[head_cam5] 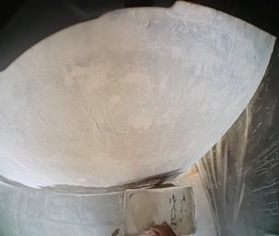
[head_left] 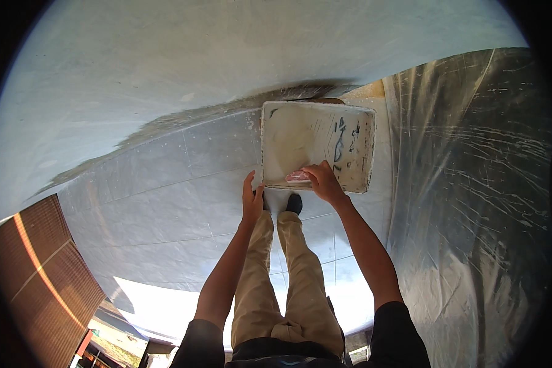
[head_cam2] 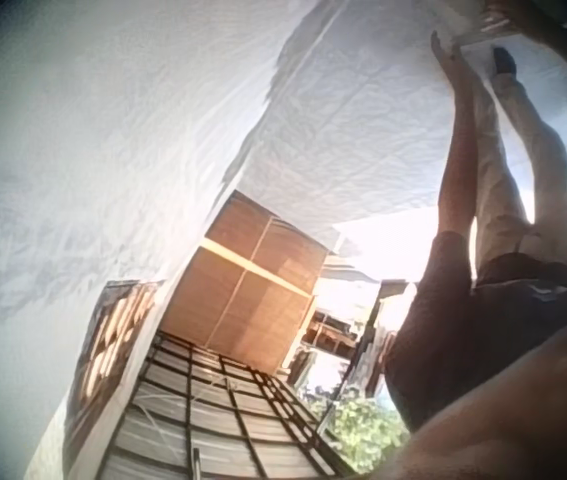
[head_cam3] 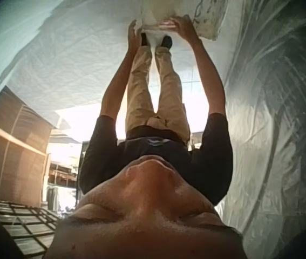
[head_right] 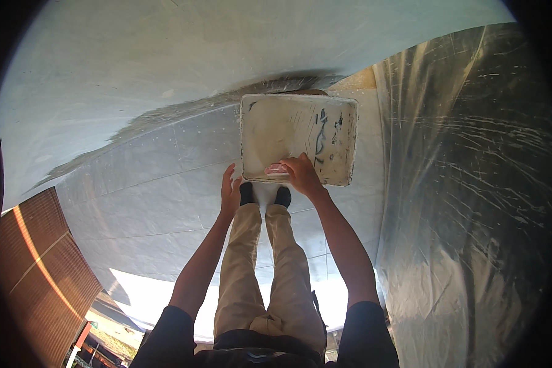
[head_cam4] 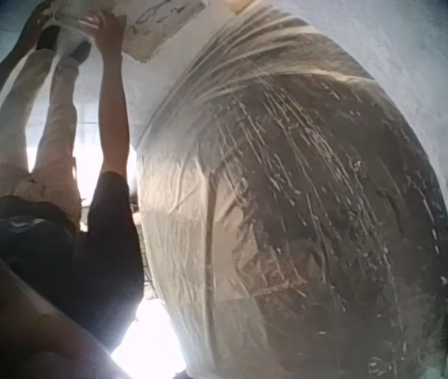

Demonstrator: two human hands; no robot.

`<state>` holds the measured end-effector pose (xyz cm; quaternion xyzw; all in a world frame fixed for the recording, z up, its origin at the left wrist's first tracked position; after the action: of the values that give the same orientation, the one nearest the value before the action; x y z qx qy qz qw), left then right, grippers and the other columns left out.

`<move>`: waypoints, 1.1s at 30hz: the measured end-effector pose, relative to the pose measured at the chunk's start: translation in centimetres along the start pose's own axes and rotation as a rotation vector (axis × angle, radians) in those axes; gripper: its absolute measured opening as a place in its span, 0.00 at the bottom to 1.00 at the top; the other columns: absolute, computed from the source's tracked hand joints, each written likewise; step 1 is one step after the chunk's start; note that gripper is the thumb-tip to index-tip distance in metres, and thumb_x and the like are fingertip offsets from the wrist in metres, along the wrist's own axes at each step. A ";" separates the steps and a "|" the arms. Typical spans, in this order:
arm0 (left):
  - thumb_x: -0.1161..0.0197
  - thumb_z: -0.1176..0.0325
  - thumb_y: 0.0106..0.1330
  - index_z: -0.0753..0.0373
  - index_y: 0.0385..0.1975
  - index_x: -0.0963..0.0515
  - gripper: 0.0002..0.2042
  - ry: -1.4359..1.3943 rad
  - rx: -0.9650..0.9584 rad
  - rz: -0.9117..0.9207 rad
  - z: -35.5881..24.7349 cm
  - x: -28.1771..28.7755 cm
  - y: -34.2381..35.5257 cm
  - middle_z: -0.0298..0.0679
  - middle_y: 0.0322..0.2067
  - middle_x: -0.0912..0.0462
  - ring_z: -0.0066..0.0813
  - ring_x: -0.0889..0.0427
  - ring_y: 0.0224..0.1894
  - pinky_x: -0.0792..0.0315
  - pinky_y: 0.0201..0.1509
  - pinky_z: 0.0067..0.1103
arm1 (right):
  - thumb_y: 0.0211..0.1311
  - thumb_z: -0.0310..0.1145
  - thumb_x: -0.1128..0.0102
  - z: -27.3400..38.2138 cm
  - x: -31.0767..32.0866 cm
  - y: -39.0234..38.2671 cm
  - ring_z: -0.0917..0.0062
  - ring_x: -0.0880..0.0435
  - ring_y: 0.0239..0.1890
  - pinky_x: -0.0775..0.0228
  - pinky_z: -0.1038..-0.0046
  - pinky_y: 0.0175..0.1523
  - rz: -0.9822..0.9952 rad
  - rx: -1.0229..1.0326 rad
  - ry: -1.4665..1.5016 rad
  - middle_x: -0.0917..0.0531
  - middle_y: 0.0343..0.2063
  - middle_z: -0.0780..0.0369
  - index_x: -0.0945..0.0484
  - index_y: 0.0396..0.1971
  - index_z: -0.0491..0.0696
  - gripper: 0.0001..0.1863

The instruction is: The person applies plaster compound from a bucket onto a wall corner and smooths it with a hand scraper.

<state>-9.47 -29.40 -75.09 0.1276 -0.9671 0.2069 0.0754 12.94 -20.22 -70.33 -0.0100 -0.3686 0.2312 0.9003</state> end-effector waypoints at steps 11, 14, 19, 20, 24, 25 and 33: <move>0.45 0.69 0.70 0.65 0.65 0.38 0.24 -0.016 -0.024 0.015 -0.9 1.0 -0.3 0.47 0.64 0.34 0.40 0.38 0.68 0.47 0.70 0.33 | 0.61 0.23 0.43 -1.4 2.1 -0.4 0.60 0.27 0.43 0.33 0.62 0.52 0.053 0.005 -0.032 0.16 0.39 0.59 0.18 0.44 0.46 0.12; 0.45 0.69 0.70 0.65 0.65 0.38 0.25 -0.018 -0.035 0.020 -1.3 1.1 -0.7 0.47 0.64 0.34 0.39 0.38 0.68 0.47 0.70 0.34 | 0.61 0.23 0.44 -1.7 2.3 -0.4 0.60 0.27 0.44 0.33 0.62 0.53 0.048 -0.028 -0.023 0.16 0.38 0.58 0.18 0.44 0.46 0.12; 0.45 0.68 0.70 0.65 0.65 0.38 0.25 -0.015 -0.029 0.026 -2.0 1.5 -1.4 0.47 0.64 0.34 0.40 0.39 0.68 0.48 0.71 0.33 | 0.61 0.24 0.43 -1.8 1.6 0.1 0.59 0.27 0.44 0.33 0.62 0.53 0.043 -0.066 0.019 0.16 0.38 0.57 0.18 0.44 0.45 0.12; 0.45 0.68 0.70 0.65 0.65 0.38 0.25 -0.004 -0.036 0.029 -2.2 1.6 -1.5 0.47 0.65 0.34 0.40 0.39 0.68 0.48 0.71 0.34 | 0.61 0.24 0.43 -1.7 1.4 0.3 0.59 0.27 0.44 0.33 0.62 0.53 0.036 -0.062 0.023 0.16 0.38 0.57 0.18 0.44 0.45 0.12; 0.46 0.67 0.70 0.65 0.65 0.39 0.25 0.004 -0.050 0.038 -3.1 1.8 -1.7 0.47 0.65 0.35 0.40 0.39 0.69 0.48 0.71 0.34 | 0.62 0.27 0.42 -2.4 0.4 0.7 0.60 0.27 0.41 0.33 0.63 0.50 -0.015 -0.064 0.065 0.16 0.36 0.56 0.19 0.44 0.45 0.11; 0.46 0.67 0.70 0.65 0.65 0.39 0.25 0.009 -0.056 0.037 -3.4 1.9 -1.7 0.47 0.65 0.35 0.40 0.39 0.69 0.48 0.71 0.34 | 0.63 0.29 0.41 -2.4 0.2 0.9 0.61 0.27 0.40 0.33 0.64 0.48 -0.036 -0.062 0.078 0.16 0.34 0.56 0.19 0.43 0.45 0.10; 0.47 0.68 0.70 0.65 0.65 0.39 0.24 0.001 -0.084 0.037 -6.5 2.3 -1.9 0.48 0.65 0.35 0.41 0.40 0.69 0.49 0.71 0.35 | 0.65 0.32 0.42 -3.2 -2.1 2.1 0.72 0.23 0.35 0.30 0.71 0.44 0.038 -0.238 0.281 0.17 0.31 0.58 0.20 0.43 0.43 0.11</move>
<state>-10.55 -28.84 -68.06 0.1063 -0.9771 0.1675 0.0775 12.97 -18.74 -74.43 -0.1553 -0.2637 0.1992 0.9309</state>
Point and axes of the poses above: each hand's wrist, its own y-axis towards the middle knuckle, its own x-axis out of the back of the hand, z = x × y, the point moved 7 cm from there along y, towards the middle knuckle
